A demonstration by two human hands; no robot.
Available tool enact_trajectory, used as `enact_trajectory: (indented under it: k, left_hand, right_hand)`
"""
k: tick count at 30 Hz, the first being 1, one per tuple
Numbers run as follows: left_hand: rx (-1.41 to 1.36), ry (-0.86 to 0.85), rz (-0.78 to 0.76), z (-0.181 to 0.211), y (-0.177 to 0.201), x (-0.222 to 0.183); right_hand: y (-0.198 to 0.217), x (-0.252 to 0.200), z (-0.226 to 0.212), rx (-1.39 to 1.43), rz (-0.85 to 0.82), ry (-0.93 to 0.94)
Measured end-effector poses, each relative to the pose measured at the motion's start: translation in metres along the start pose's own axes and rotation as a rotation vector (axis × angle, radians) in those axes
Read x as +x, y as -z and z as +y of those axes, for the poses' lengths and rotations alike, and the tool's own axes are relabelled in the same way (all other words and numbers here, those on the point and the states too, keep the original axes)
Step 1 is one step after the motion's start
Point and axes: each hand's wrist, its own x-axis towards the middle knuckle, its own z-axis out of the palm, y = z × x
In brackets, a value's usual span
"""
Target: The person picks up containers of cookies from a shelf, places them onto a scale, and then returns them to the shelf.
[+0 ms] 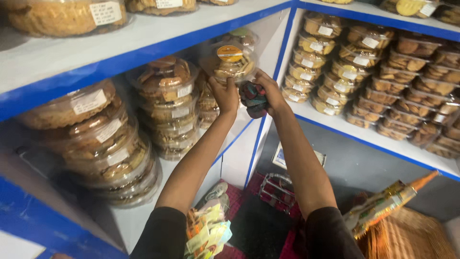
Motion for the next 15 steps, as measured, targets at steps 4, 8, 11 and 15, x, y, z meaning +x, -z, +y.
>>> enact_trajectory:
  k: [4,8,11,15]
  left_hand:
    - [-0.11,0.098,-0.148,0.031,0.027,-0.037]
    - [-0.103,0.163,-0.185,0.021,0.059,-0.068]
    - [-0.16,0.268,-0.199,0.018,0.082,-0.101]
    - [-0.226,0.387,-0.238,0.009,0.121,-0.148]
  right_hand:
    - [0.015,-0.055,-0.009,-0.048,0.065,0.009]
    - [0.022,-0.113,-0.012,-0.063,0.121,-0.028]
    - [0.015,-0.174,-0.026,-0.07,0.165,-0.109]
    - [0.037,-0.238,-0.011,-0.094,0.184,-0.235]
